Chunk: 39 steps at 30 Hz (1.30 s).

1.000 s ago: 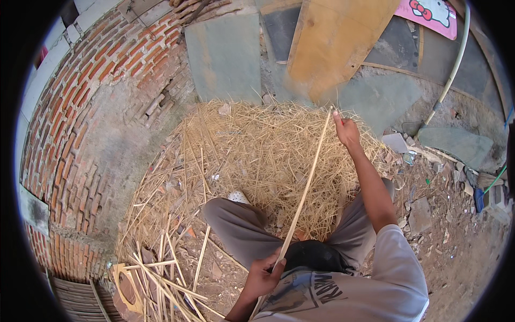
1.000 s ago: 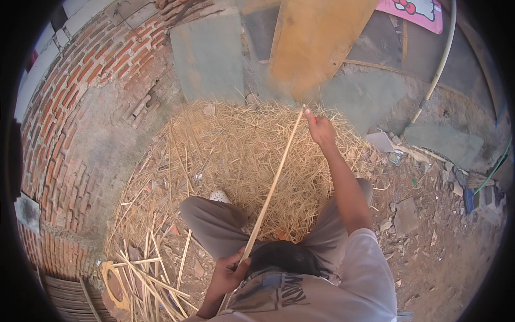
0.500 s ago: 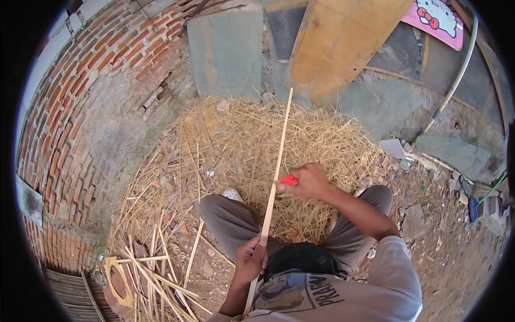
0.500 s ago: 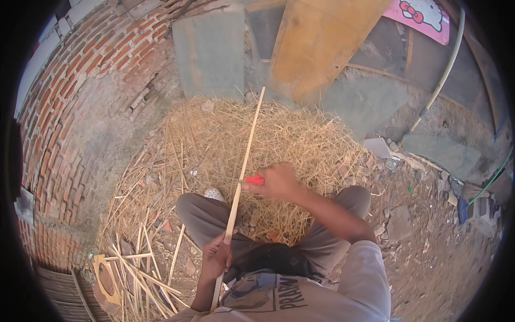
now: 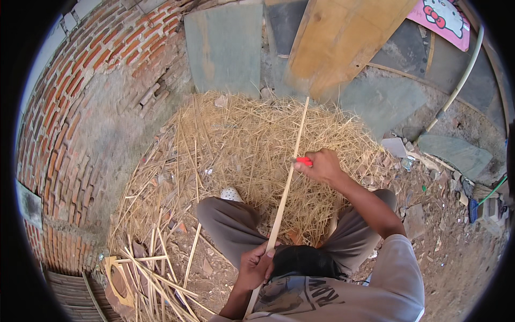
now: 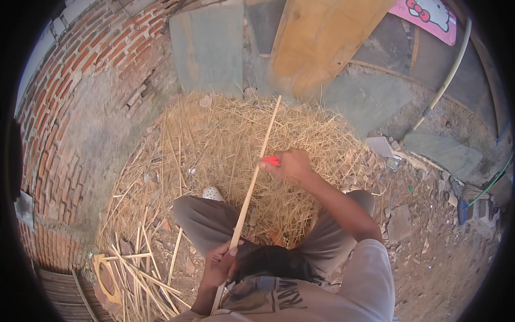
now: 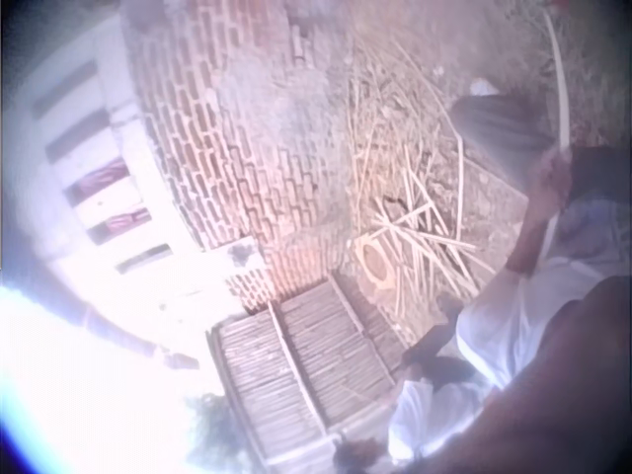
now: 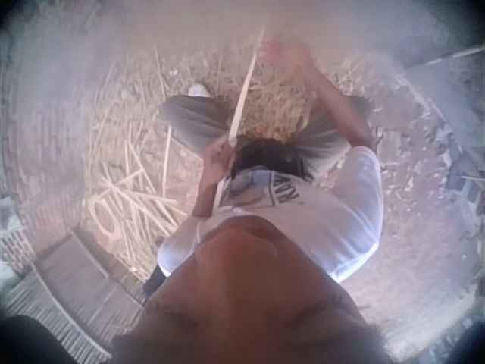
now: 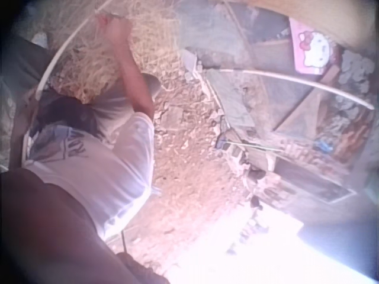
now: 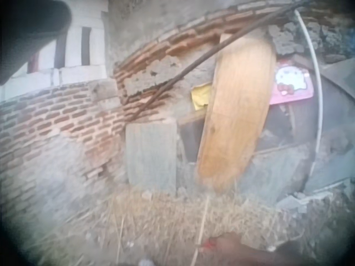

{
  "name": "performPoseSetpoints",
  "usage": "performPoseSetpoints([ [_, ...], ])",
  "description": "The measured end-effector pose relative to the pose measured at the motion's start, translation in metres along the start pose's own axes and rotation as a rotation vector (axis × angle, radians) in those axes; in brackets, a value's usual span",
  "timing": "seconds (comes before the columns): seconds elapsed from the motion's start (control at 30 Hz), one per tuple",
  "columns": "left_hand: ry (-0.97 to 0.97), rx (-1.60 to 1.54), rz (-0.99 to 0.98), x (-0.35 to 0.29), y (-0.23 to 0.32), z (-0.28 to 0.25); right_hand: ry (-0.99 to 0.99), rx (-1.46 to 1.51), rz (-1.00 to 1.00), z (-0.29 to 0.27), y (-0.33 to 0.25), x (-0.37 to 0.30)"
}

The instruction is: The person sits cross-legged on a pile of straw and uses a red utility knife to shave a long bamboo stick. They hold the stick with their left hand and repeatedly scrape the blade along its length to remove the outer layer, creating a pile of shavings.

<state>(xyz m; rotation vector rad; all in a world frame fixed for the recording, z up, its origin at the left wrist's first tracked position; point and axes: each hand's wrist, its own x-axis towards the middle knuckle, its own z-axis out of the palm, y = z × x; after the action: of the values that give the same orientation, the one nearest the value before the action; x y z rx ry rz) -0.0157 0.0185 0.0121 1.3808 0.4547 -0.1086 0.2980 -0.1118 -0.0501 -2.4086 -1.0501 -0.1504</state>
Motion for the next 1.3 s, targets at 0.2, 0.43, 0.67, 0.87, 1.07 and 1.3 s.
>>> performPoseSetpoints([
  [0.2, -0.007, -0.156, -0.020, 0.004, -0.009, 0.003, 0.075, 0.052, -0.121, 0.010, -0.014, -0.018],
  [0.43, -0.105, -0.059, -0.030, -0.009, -0.009, 0.009, 0.083, 0.093, 0.346, -0.015, 0.060, 0.021],
  [0.67, 0.005, -0.036, 0.037, 0.002, 0.000, 0.001, 0.121, 0.160, -0.239, 0.013, -0.030, -0.040],
  [0.87, -0.013, -0.156, 0.023, 0.005, -0.005, 0.004, 0.096, 0.117, -0.179, 0.007, -0.012, -0.028],
  [1.07, -0.049, -0.174, -0.004, 0.001, -0.012, 0.010, 0.144, 0.009, 0.128, -0.003, 0.021, -0.003],
  [1.3, -0.002, -0.092, 0.016, 0.004, -0.010, 0.007, 0.148, 0.072, -0.201, 0.013, -0.016, -0.027],
])
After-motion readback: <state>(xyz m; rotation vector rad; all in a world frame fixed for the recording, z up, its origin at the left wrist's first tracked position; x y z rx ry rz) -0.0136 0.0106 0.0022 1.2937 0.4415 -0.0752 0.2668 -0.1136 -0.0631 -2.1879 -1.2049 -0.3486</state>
